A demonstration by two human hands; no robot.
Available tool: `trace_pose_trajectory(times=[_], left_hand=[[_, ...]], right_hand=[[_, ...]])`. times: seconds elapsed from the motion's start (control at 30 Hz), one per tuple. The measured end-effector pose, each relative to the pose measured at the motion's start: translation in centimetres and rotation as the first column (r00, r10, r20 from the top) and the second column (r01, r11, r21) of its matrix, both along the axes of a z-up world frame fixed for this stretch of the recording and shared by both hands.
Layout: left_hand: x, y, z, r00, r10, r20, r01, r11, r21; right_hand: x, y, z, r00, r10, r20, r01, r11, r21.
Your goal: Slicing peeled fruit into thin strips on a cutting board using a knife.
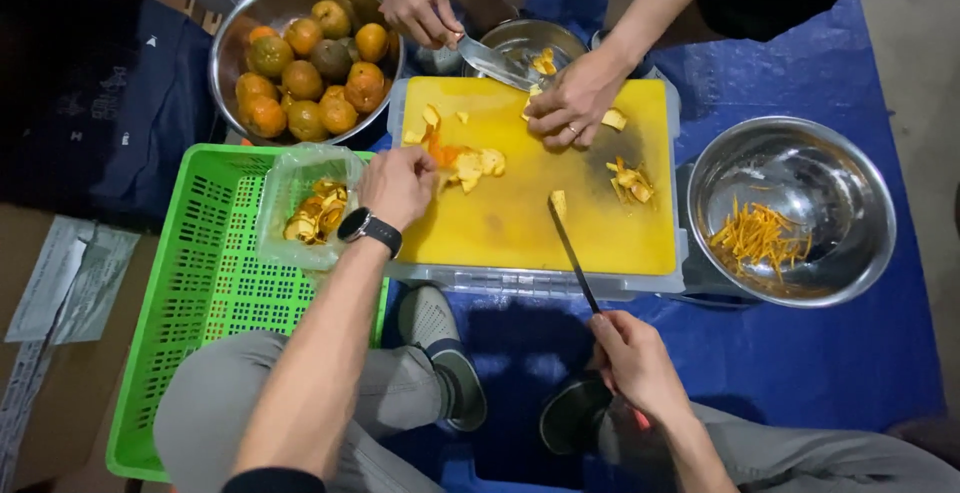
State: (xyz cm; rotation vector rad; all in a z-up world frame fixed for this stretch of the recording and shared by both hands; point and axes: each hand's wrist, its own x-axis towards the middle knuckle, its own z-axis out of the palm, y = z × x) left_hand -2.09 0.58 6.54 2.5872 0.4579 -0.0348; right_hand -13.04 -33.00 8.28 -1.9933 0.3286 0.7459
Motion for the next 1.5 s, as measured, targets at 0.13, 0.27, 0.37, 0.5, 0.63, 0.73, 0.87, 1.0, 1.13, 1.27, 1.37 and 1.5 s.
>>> trace_pose_trajectory(times=[0.13, 0.27, 0.37, 0.5, 0.63, 0.73, 0.87, 1.0, 1.13, 1.27, 1.37, 1.5], left_hand=[[-0.8, -3.8, -3.2, 0.987, 0.063, -0.151, -0.119, 0.910, -0.397], [-1.9, -8.7, -7.7, 0.997, 0.061, -0.050, -0.074, 0.940, -0.332], [-2.7, -10.3, -9.0, 0.994, -0.054, 0.090, 0.077, 0.959, -0.273], [-3.5, -9.6, -9.2, 0.885, -0.303, 0.353, 0.352, 0.932, -0.084], [-3.5, -8.3, -8.9, 0.825, -0.455, 0.335, 0.460, 0.885, 0.068], [-3.5, -7.3, -7.8, 0.799, -0.551, 0.242, 0.546, 0.832, 0.092], [-2.9, -6.9, -7.6, 0.801, -0.558, 0.216, 0.560, 0.827, 0.058], [-2.8, -6.6, -7.2, 0.791, -0.590, 0.162, 0.585, 0.807, 0.082], [-3.1, -6.4, -7.9, 0.785, -0.598, 0.163, 0.595, 0.801, 0.073], [-2.9, -6.1, -9.0, 0.787, -0.586, 0.194, 0.583, 0.809, 0.077], [-2.9, -6.2, -9.0, 0.789, -0.588, 0.180, 0.586, 0.807, 0.068], [-3.0, -6.3, -8.6, 0.800, -0.577, 0.164, 0.577, 0.815, 0.052]], right_hand=[[-0.1, 0.3, 0.5, 1.000, 0.019, -0.022, -0.020, 0.999, -0.033], [-0.2, -0.3, 0.2, 0.999, 0.040, -0.037, -0.040, 0.999, -0.016], [-0.3, -1.4, 0.1, 0.996, 0.074, -0.042, -0.076, 0.996, -0.037], [-0.2, -1.8, 1.1, 0.980, 0.196, -0.032, -0.199, 0.975, -0.099], [0.4, -1.6, 1.9, 0.947, 0.320, -0.033, -0.319, 0.921, -0.223], [0.7, -1.8, 2.7, 0.922, 0.376, -0.093, -0.385, 0.859, -0.339], [1.5, -3.1, 1.6, 0.851, 0.519, -0.076, -0.485, 0.721, -0.495], [2.4, -4.0, -0.3, 0.784, 0.617, -0.071, -0.528, 0.601, -0.601], [2.5, -4.3, -1.7, 0.772, 0.633, -0.062, -0.519, 0.571, -0.637], [2.6, -4.7, -2.9, 0.723, 0.690, 0.033, -0.509, 0.564, -0.650], [3.1, -4.3, -2.9, 0.711, 0.702, 0.041, -0.510, 0.555, -0.657], [3.5, -4.4, -2.8, 0.703, 0.709, 0.058, -0.511, 0.561, -0.651]])
